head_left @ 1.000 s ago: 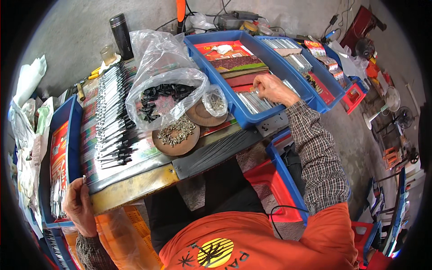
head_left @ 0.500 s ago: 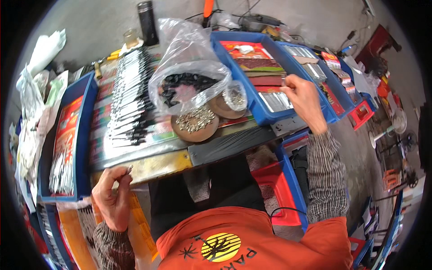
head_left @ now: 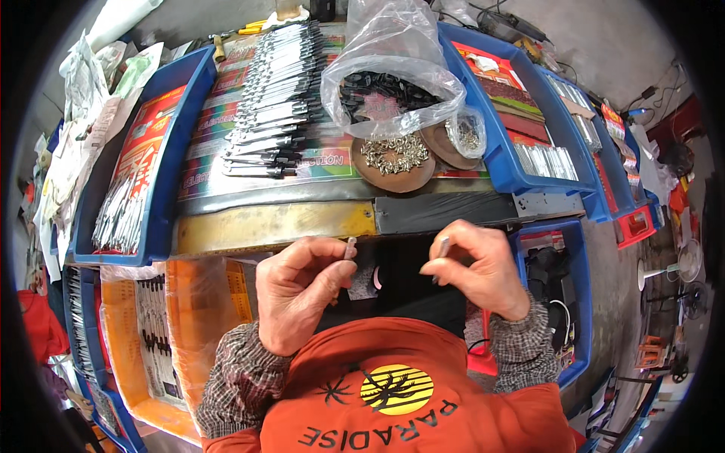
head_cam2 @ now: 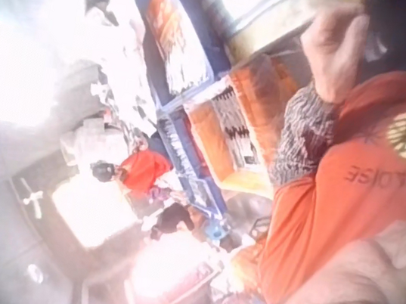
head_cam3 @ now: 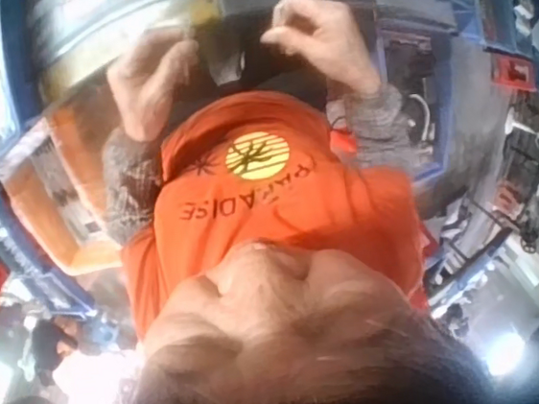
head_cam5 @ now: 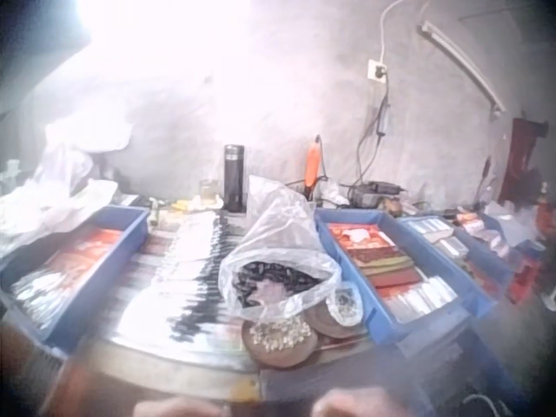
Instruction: The person assembles components by fitting small plastic caps onto metal strips by hand and arranges the assembled pieces into rows on the table.
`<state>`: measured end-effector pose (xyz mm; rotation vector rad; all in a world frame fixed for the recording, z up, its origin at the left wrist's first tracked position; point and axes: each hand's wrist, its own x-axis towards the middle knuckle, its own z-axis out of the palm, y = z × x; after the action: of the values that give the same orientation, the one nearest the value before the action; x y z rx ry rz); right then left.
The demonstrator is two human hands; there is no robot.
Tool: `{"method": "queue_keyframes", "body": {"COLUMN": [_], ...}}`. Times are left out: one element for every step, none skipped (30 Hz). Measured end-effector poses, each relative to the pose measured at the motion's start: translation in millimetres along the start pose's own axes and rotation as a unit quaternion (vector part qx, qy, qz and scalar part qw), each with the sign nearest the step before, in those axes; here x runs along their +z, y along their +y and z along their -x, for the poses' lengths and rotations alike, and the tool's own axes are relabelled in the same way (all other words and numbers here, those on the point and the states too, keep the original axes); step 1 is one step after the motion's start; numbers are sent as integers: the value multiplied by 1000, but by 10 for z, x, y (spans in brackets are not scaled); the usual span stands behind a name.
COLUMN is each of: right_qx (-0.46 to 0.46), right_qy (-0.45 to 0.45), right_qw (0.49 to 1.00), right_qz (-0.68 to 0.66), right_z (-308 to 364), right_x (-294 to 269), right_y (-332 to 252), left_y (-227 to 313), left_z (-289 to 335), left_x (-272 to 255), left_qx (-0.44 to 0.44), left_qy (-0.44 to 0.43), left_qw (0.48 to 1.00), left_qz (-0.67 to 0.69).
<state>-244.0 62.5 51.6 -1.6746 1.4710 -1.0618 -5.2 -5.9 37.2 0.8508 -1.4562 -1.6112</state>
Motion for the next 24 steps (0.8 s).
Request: {"method": "queue_keyframes", "body": {"right_qx": [0, 1, 12, 19, 29, 39, 40, 17, -7, -7, -5, -3, -3, -19, -34, -34, -35, -37, -37, -37, -37, -37, -32, -28], "right_qy": [-8, -13, -20, -21, -27, -32, -33, -26, -18, -20, -8, 4, 2, 8, 13, 12, 12, 11, 9, 14, 20, 18, 17, 17], "right_qw": [999, 995, 990, 987, 984, 980, 980, 980, 979, 979, 980, 980, 980, 983, 985, 985, 986, 986, 986, 988, 989, 989, 990, 990], "right_qz": [-51, -100, -136, -158, -175, -192, -192, -197, -202, -202, -200, -198, -198, -183, -168, -167, -165, -162, -162, -151, -140, -140, -138, -135], "right_z": [-8, -11, -12, -7, -11, -16, -18, -21, -16, -9, 1, 3, -3, -9, -12, -14, -15, -17, -22, -24, -26, -25, -21, -21], "right_x": [114, 213, 283, 361, 420, 473, 525, 577, 617, 647, 673, 690, 700, 708, 714, 717, 720, 725, 728, 732, 735, 734, 728, 725], "right_y": [5, 4, 20, 25, 21, 18, 24, 38, 51, 63, 72, 73, 67, 53, 46, 44, 43, 40, 35, 25, 15, 5, -3, -12], "left_y": [-48, -60, -73, -86, -110, -141, -165, -177, -185, -193, -206, -221, -234, -239, -242, -243, -251, -268, -283, -294, -304, -309, -313, -317], "left_z": [15, 25, 33, 41, 48, 56, 59, 63, 67, 70, 70, 68, 66, 65, 63, 61, 61, 62, 60, 58, 56, 55, 53, 52], "left_x": [1, 6, 27, 45, 51, 55, 62, 69, 74, 77, 81, 85, 88, 90, 92, 94, 94, 92, 93, 95, 99, 103, 106, 110], "left_qx": [-6, -24, -30, -36, -38, -41, -43, -44, -44, -42, -43, -37, -33, -33, -32, -31, -31, -29, -25, -25, -26, -26, -25, -27], "left_qy": [-9, -21, -27, -31, -29, -36, -45, -45, -44, -42, -41, -43, -45, -43, -42, -40, -39, -40, -40, -38, -40, -41, -40, -39], "left_qw": [1000, 999, 998, 997, 997, 996, 995, 994, 995, 995, 995, 995, 994, 994, 993, 993, 993, 991, 990, 990, 989, 987, 987, 987], "left_qz": [23, 26, 40, 53, 53, 67, 83, 84, 81, 78, 79, 86, 93, 94, 101, 109, 110, 121, 132, 133, 142, 151, 152, 155]}}
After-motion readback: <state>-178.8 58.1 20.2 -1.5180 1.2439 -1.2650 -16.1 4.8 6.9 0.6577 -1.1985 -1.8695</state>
